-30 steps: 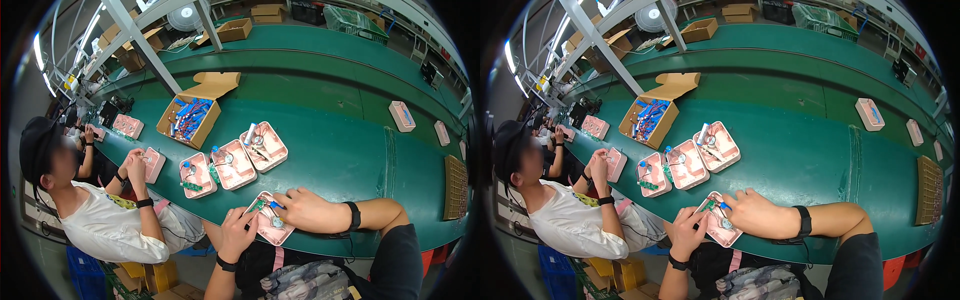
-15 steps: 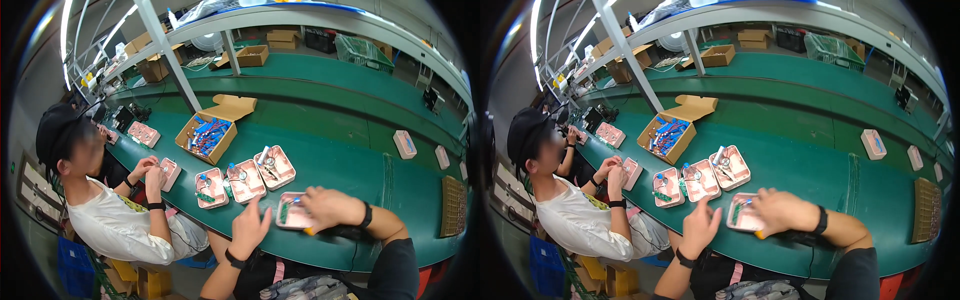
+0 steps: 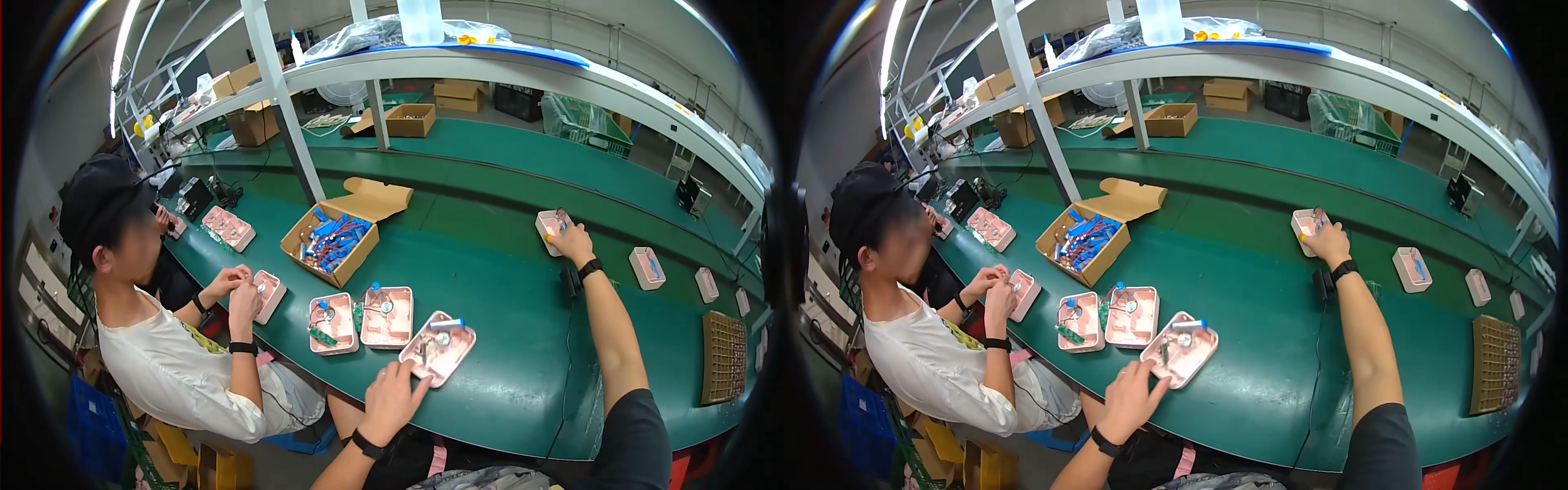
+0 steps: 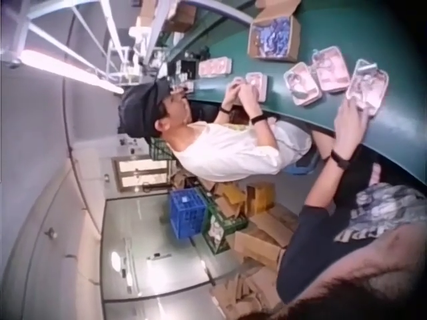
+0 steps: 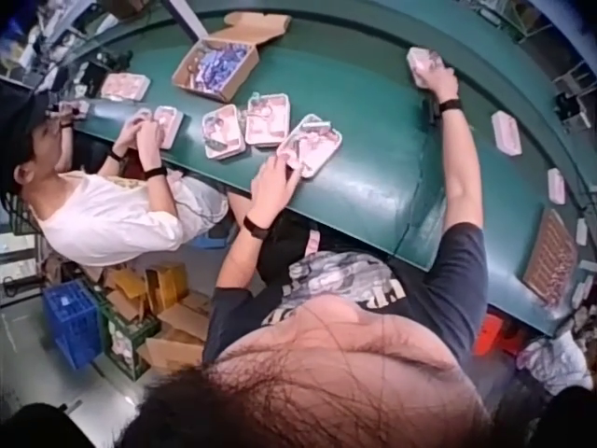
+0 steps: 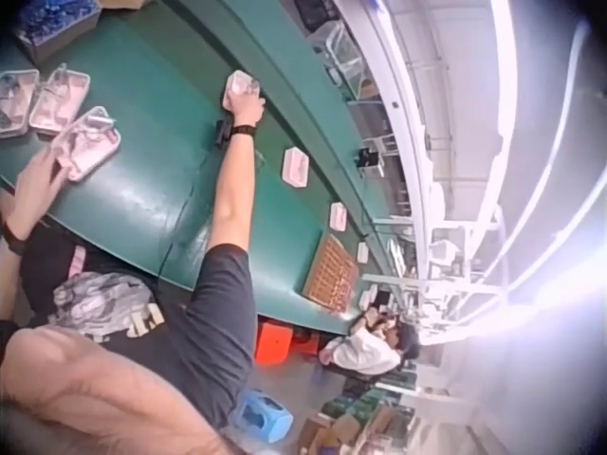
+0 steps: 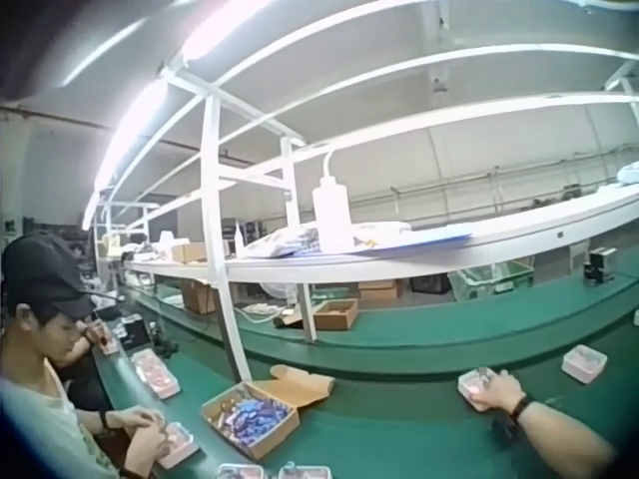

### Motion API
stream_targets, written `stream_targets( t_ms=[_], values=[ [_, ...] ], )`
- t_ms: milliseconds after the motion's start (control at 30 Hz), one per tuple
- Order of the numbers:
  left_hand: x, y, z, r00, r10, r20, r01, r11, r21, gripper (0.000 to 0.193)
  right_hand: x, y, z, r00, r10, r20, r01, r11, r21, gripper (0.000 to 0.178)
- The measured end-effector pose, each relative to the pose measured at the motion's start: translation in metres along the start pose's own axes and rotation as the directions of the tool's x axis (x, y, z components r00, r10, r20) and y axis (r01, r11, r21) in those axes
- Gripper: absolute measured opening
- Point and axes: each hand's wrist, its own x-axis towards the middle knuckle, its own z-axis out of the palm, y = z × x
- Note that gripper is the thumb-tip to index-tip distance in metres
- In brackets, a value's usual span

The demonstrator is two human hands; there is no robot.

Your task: The person assembles electronic devices by placing a battery and a circuit board into a pink plastic housing. They then use a tool to press the wires into place before setting the housing aside on the green workbench.

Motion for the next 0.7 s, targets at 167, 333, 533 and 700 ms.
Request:
stream_targets(
  t_ms=[167, 333, 533, 700],
  values=[
    [-0.012, -0.004, -0.001, 0.997, -0.063, -0.046, 0.060, 0.997, -0.056, 0.033, -0.046, -0.001, 0.014, 0.766, -0.438, -0.470, 0.407, 0.897, -0.172, 0.057],
    [-0.023, -0.017, -0.002, 0.993, -0.087, -0.076, 0.077, 0.989, -0.128, 0.026, -0.218, -0.118, -0.054, 0.020, -0.995, 0.097, 0.798, 0.075, 0.598, 0.052],
    [-0.010, -0.025, 0.003, 0.992, -0.007, -0.124, -0.025, 0.966, -0.258, 0.023, -0.245, -0.141, -0.041, -0.182, -0.959, 0.216, 0.825, -0.029, 0.565, 0.048],
    [-0.007, -0.029, 0.010, 0.991, -0.057, -0.121, 0.000, 0.905, -0.425, 0.016, -0.241, -0.145, -0.040, -0.246, -0.943, 0.223, 0.833, -0.088, 0.546, 0.044]
  ],
)
